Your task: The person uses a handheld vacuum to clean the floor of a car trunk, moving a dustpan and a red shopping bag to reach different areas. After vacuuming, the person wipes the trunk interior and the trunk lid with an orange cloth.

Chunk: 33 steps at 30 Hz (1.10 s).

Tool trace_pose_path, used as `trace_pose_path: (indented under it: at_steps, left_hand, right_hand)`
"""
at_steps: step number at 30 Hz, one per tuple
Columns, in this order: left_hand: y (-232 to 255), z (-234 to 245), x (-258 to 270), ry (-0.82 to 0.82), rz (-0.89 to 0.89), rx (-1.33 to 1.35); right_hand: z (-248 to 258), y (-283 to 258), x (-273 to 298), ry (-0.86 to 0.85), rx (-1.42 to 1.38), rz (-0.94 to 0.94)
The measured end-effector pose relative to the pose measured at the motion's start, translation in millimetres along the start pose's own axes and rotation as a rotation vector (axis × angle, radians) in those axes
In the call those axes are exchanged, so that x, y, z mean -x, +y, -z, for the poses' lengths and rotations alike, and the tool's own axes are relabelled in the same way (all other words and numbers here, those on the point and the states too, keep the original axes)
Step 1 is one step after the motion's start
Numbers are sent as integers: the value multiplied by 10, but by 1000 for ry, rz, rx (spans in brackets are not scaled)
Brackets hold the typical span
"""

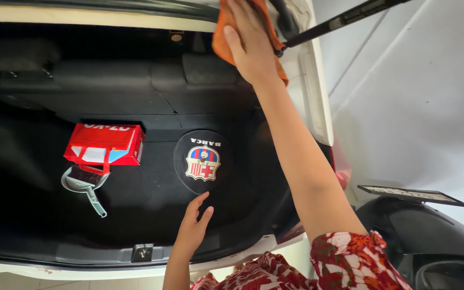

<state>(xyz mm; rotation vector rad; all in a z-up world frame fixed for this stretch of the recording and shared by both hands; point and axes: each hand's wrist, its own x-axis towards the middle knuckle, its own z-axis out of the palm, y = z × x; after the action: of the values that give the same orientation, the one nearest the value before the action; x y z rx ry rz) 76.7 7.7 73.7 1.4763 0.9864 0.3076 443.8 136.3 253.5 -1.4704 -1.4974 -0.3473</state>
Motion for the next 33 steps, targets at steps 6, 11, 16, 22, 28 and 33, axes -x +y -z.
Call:
trace_pose_path:
  at_steps: [6, 11, 16, 22, 28, 33]
  left_hand:
    - [-20, 262, 29, 45, 44, 18]
    - [-104, 392, 36, 51, -68, 2]
    - [-99, 478, -78, 57, -36, -14]
    - [-99, 587, 28, 62, -6, -1]
    - [-85, 644, -4, 57, -25, 25]
    - [24, 627, -99, 24, -26, 1]
  right_hand:
    - [51, -70, 487, 52, 310, -108]
    - [282, -112, 215, -96, 423, -480]
    - [141, -159, -272, 93, 129, 175]
    - [198, 36, -215, 64, 207, -45]
    - [171, -32, -323, 225, 241, -187]
    - [-53, -299, -355, 183, 136, 315]
